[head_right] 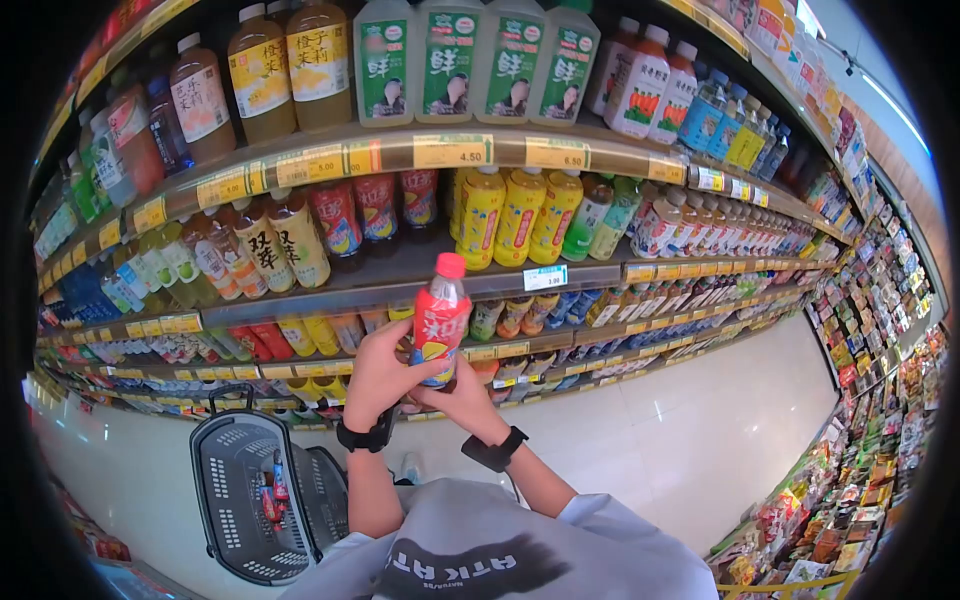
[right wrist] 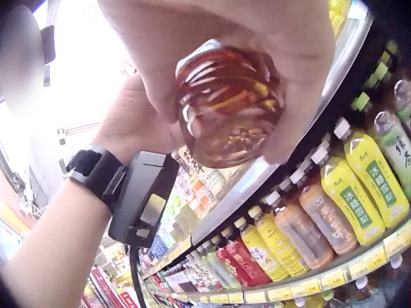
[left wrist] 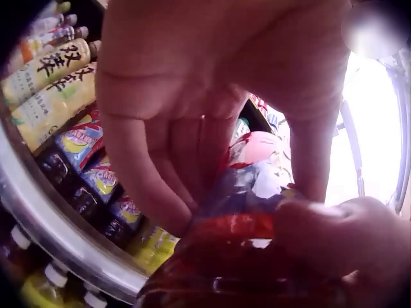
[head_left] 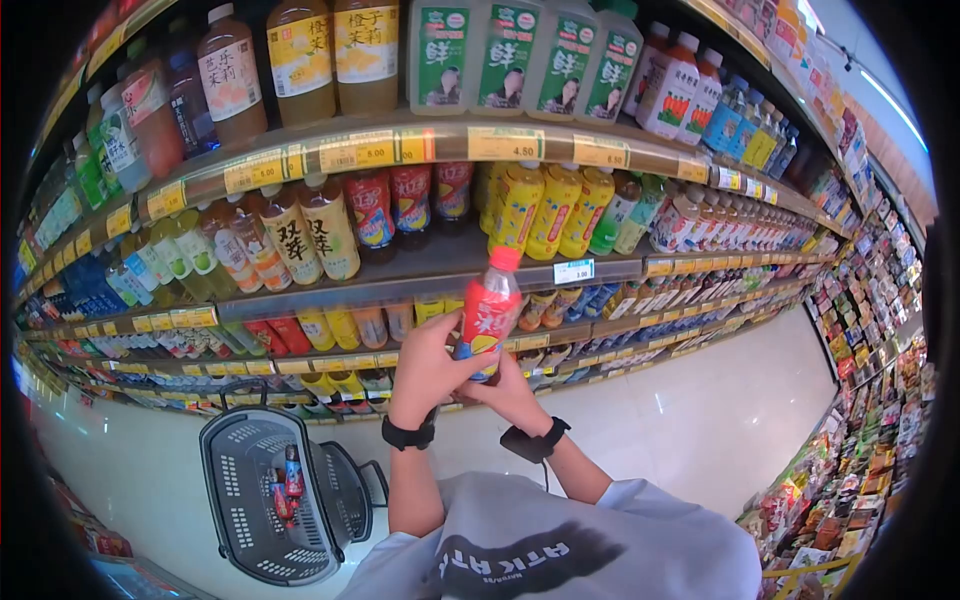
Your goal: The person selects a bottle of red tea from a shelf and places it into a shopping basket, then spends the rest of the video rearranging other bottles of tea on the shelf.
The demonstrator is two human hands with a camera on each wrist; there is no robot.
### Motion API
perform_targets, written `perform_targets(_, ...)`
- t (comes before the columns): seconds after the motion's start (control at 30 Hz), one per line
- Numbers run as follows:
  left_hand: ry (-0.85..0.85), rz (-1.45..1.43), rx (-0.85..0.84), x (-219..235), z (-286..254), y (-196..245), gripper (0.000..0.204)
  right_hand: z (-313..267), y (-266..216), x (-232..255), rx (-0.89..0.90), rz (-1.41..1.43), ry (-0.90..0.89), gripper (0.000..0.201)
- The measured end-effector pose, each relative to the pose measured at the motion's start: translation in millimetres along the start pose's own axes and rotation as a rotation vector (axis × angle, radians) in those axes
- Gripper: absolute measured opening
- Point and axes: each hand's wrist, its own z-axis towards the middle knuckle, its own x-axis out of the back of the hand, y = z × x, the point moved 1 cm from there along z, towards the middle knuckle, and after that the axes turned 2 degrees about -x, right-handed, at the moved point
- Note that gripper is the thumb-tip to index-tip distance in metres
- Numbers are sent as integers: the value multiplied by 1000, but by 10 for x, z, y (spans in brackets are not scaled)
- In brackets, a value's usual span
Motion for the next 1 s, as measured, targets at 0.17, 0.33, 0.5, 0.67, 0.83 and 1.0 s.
perform_targets(0.17,87,221,-349,81,336,37,64,600,41,26,248,-313,318,50)
perform_targets(0.33,197,192,-511,60,661,-130,61,1318,198,214,613,-503,459,59)
perform_targets(0.5,261,-62,-380,-8,947,-481,67,1603,14,131,573,-364,507,56)
perform_targets(0.67,293,-35,-299,-20,1216,-705,60,1788,16,207,459,-676,522,45)
perform_targets(0.83,366,25,-270,-96,1360,-710,56,1837,-67,154,415,-719,647,40)
perform_targets(1.0,365,62,-263,-156,1365,-717,55,1740,-110,28,355,-774,776,39)
